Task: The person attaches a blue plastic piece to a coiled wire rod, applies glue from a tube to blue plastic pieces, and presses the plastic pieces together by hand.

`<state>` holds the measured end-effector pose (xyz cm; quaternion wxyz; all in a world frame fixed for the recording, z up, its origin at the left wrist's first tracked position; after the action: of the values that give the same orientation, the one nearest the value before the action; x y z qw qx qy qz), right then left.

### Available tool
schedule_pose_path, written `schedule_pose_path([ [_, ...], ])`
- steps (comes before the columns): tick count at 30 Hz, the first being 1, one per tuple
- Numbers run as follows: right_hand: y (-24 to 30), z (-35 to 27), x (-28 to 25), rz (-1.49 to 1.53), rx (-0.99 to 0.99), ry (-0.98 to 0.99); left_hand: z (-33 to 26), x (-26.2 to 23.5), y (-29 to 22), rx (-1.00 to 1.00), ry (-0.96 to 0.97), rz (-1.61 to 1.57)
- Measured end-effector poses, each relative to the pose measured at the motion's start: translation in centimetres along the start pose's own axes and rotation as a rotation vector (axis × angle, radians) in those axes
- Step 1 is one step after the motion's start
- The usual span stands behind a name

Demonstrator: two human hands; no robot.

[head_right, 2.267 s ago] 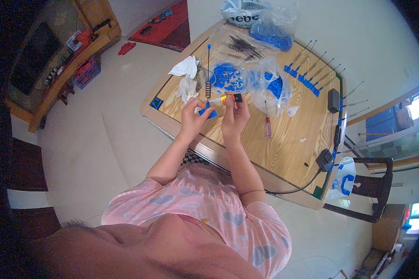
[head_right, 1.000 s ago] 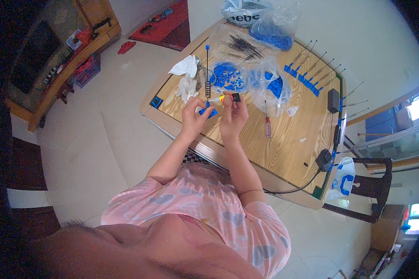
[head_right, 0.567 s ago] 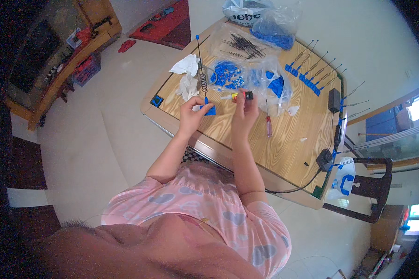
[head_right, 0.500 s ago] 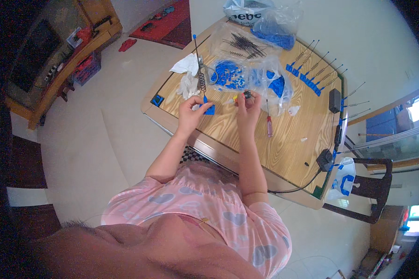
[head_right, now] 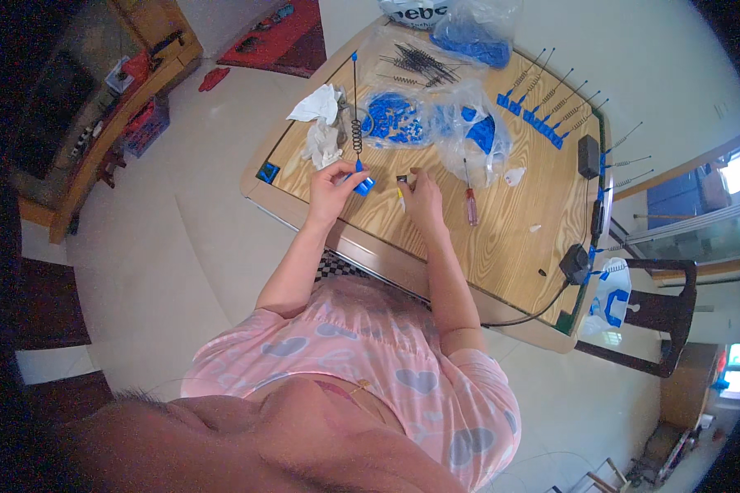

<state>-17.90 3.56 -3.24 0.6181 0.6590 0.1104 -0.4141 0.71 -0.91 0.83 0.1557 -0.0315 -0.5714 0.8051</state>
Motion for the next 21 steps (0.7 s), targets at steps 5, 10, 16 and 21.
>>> schedule_pose_path([
  [5,0.6,-0.2,-0.7,0.054,0.004,-0.024,-0.2,0.8,-1.0,-0.067,0.023,-0.155],
  [10,2.7,-0.4,-1.9,0.134,-0.032,-0.070,-0.5,0.6,-1.1,-0.098,0.022,-0.200],
  [16,4.7,1.3,0.0,0.157,-0.190,-0.037,-0.7,-0.5,-0.9,-0.089,-0.009,-0.195],
  [21,8.3,5.0,2.0,0.127,-0.401,-0.079,-1.1,-3.8,-0.9,-0.061,-0.095,-0.190],
])
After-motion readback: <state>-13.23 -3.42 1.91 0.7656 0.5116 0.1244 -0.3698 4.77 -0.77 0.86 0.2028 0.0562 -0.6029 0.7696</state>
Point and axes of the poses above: each hand's wrist, its own z-axis towards the middle knuckle, its own x-axis out of the palm, y = z × x, the point moved 1 cm from there along z, towards the middle knuckle, and after that the axes turned 7 degrees about x, right-handed, at the moved point
